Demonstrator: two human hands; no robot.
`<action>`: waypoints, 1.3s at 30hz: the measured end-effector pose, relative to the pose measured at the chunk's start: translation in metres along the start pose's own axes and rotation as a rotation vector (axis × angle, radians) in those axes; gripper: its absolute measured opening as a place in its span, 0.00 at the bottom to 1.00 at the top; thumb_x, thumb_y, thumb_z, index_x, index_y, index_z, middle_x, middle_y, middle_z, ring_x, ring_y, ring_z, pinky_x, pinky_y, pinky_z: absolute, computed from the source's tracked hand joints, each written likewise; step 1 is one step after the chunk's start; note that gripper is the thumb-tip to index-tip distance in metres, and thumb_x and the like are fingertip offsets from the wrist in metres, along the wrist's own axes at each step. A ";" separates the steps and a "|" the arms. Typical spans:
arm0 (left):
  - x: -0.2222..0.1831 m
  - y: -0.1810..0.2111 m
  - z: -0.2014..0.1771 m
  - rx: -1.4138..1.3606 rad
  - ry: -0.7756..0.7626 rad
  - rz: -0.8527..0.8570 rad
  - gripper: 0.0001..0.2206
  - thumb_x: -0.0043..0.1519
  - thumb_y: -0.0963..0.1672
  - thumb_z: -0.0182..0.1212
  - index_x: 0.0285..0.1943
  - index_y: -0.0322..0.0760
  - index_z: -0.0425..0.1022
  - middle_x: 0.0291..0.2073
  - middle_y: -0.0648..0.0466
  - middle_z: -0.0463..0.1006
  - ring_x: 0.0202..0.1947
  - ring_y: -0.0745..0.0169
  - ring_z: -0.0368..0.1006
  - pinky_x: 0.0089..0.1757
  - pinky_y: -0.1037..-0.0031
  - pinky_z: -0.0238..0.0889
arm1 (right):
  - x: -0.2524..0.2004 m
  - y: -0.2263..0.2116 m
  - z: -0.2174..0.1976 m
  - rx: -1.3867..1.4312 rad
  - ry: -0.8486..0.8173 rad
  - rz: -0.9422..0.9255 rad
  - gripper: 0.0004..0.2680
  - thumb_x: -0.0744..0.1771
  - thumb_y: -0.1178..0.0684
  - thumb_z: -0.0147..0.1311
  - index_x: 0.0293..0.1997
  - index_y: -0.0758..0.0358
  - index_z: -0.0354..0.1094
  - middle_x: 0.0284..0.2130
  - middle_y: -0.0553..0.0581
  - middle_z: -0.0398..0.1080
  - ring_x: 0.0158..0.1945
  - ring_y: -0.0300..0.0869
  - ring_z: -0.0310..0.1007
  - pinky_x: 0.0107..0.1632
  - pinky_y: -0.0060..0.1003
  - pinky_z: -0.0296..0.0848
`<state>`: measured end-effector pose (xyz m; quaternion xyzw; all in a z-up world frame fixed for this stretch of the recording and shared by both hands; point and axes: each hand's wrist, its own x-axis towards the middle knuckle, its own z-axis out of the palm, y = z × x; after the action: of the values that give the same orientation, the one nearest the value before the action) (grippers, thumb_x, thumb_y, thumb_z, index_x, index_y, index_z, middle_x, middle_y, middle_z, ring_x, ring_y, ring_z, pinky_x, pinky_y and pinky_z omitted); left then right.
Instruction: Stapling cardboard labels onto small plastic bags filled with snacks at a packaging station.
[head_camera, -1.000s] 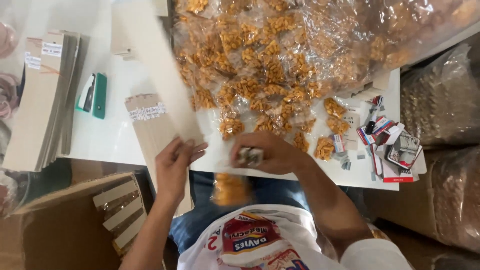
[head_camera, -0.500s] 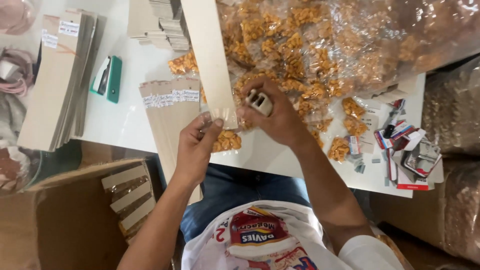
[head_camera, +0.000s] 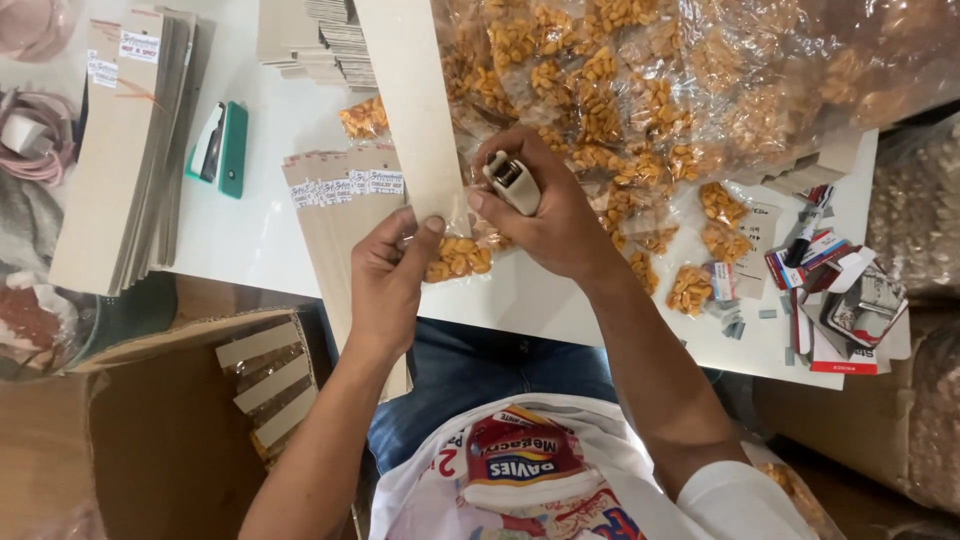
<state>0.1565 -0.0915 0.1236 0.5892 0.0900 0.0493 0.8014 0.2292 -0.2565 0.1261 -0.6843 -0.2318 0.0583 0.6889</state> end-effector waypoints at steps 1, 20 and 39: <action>0.000 0.003 0.001 0.002 0.000 -0.001 0.07 0.68 0.41 0.61 0.51 0.34 0.80 0.31 0.58 0.80 0.33 0.79 0.71 0.39 0.79 0.73 | 0.001 0.001 -0.001 0.002 0.001 0.001 0.11 0.67 0.63 0.61 0.53 0.62 0.66 0.35 0.55 0.69 0.41 0.36 0.71 0.50 0.36 0.74; -0.017 -0.030 -0.012 0.390 0.048 0.256 0.21 0.68 0.34 0.53 0.69 0.34 0.52 0.47 0.43 0.74 0.40 0.59 0.77 0.41 0.68 0.77 | 0.031 0.019 0.081 0.280 0.406 0.261 0.31 0.67 0.27 0.40 0.66 0.69 0.62 0.63 0.68 0.65 0.69 0.53 0.63 0.71 0.46 0.60; 0.015 -0.087 -0.097 0.111 0.223 -0.140 0.06 0.69 0.42 0.56 0.48 0.40 0.79 0.30 0.59 0.74 0.32 0.72 0.69 0.39 0.75 0.68 | 0.002 0.049 -0.020 -0.536 0.000 0.090 0.07 0.66 0.52 0.62 0.43 0.63 0.72 0.36 0.64 0.76 0.46 0.60 0.76 0.50 0.54 0.69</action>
<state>0.1492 -0.0239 0.0109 0.6158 0.2220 0.0531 0.7541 0.2504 -0.2713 0.0802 -0.8519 -0.2083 0.0251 0.4799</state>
